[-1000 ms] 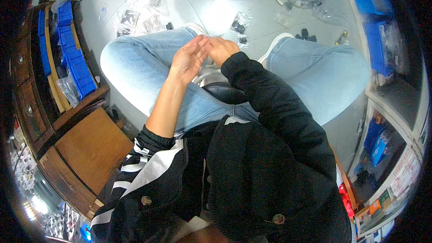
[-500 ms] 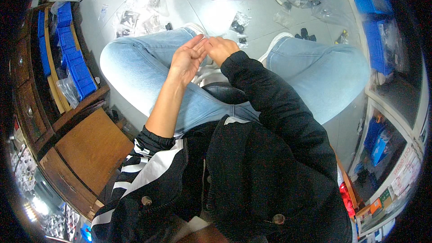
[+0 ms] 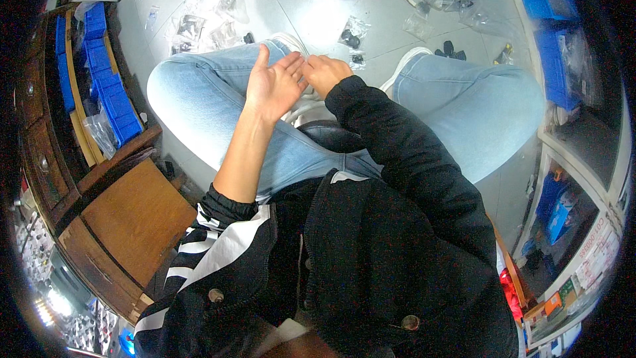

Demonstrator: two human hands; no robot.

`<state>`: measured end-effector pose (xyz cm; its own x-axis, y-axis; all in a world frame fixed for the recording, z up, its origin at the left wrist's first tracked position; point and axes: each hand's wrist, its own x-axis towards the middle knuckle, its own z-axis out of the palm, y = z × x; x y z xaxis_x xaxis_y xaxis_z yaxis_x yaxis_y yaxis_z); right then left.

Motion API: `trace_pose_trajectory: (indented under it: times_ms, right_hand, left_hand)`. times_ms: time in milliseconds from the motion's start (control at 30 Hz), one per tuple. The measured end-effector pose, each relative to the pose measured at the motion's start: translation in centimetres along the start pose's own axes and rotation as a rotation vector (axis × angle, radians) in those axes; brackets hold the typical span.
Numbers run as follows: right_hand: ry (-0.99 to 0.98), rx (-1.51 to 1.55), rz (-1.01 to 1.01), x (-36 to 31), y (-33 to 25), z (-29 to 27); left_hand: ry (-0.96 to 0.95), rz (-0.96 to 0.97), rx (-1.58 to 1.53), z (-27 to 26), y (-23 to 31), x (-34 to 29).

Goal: The person sits on the floor and assembles small black key fobs by inserting tiny screws into them. They pick up each fob, open a plastic bag of screws, insert the screws by hand, and place the assembled units into a red tray.

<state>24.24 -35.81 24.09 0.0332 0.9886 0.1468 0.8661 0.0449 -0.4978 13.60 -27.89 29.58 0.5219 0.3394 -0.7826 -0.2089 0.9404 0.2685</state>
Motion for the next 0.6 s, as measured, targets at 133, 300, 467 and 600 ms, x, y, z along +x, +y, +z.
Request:
trace_pose_trajectory:
  times_ms: [133,300,467,600]
  right_hand:
    - [0.036,0.023,0.022,0.1,0.1,-0.2]
    - [0.104,0.108,0.076,0.3,0.1,-1.6]
    - [0.195,0.306,0.151,0.9,-0.1,-4.7]
    - [0.211,0.326,0.174,2.1,-0.4,-7.2]
  left_hand:
    - [-0.041,0.007,-0.005,-0.1,0.2,-0.4]
    - [-0.037,0.185,0.076,-1.5,0.9,-0.9]
    - [0.047,0.493,0.639,-1.6,1.8,-0.1]
    - [-0.056,0.834,1.364,0.2,1.5,0.2]
